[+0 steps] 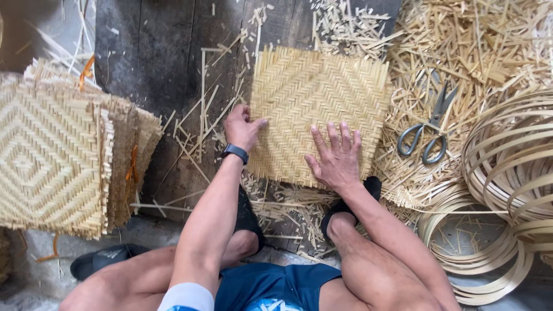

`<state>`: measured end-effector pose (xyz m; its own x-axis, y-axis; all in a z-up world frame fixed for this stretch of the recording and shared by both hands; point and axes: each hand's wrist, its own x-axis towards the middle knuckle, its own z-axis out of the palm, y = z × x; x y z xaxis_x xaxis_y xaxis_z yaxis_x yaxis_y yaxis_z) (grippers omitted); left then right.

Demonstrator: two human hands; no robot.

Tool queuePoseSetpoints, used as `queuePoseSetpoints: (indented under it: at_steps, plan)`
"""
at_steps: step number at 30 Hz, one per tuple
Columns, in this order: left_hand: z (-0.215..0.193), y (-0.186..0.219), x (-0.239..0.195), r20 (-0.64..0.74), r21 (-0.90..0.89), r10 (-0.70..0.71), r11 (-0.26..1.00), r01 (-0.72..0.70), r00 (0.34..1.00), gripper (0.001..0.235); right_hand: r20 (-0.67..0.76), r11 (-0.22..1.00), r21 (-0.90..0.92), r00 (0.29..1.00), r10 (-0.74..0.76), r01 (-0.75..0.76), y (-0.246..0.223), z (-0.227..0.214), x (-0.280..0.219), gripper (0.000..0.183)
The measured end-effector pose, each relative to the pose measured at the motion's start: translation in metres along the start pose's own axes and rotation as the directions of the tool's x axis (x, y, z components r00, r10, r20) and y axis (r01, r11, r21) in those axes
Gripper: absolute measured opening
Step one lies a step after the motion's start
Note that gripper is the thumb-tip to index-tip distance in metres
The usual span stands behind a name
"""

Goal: The person sits on the floor and repeatedly places a woven mat onto a wooden mold, then uses shears to trim the excess material around the circular edge. The person removes the mold and sets the trimmed base aside, repeating the process with new mats.

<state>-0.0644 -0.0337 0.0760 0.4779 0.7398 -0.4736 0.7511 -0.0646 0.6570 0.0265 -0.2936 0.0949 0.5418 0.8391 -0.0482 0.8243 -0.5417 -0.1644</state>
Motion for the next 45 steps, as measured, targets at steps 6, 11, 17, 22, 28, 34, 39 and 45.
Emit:
queuePoseSetpoints:
  at_steps: [6,11,17,22,28,34,39,45]
  plan:
    - [0.004,-0.018,0.018,-0.031,0.032,0.126,0.992,-0.125,0.991,0.051,-0.193,0.943,0.330,0.975,0.114,-0.045,0.027,-0.033,-0.009,0.064]
    - [-0.002,-0.035,0.027,0.003,0.043,0.163,0.986,-0.163,0.987,0.058,-0.518,0.872,0.442,0.734,0.439,-0.210,0.106,-0.091,-0.091,0.051]
    - [0.001,-0.021,0.015,-0.001,0.109,0.120,0.987,-0.119,0.993,0.065,-0.709,0.613,0.084,0.386,0.590,-0.785,0.227,-0.198,-0.256,0.037]
    - [0.002,-0.012,-0.006,-0.122,0.214,0.212,0.959,-0.183,0.970,0.090,-0.293,0.468,0.443,0.371,0.882,-0.765,0.297,-0.208,-0.299,0.019]
    - [-0.022,0.009,-0.025,-0.220,0.130,0.199,0.976,-0.173,0.955,0.088,-0.514,0.633,0.155,0.485,0.707,-0.758,0.296,-0.218,-0.306,0.005]
    - [-0.043,0.022,-0.032,-0.268,0.008,0.204,0.978,-0.210,0.941,0.082,-0.561,0.645,0.338,0.404,0.723,-0.685,0.267,-0.253,-0.340,0.007]
    - [-0.047,0.024,-0.041,-0.234,-0.009,0.186,0.981,-0.194,0.954,0.079,-0.487,0.584,0.339,0.393,0.780,-0.738,0.247,-0.274,-0.367,0.019]
    - [-0.049,0.065,-0.066,-0.189,-0.133,0.289,0.939,-0.316,0.939,0.069,-0.567,0.771,-0.095,0.671,0.478,-0.629,0.181,-0.319,-0.337,0.014]
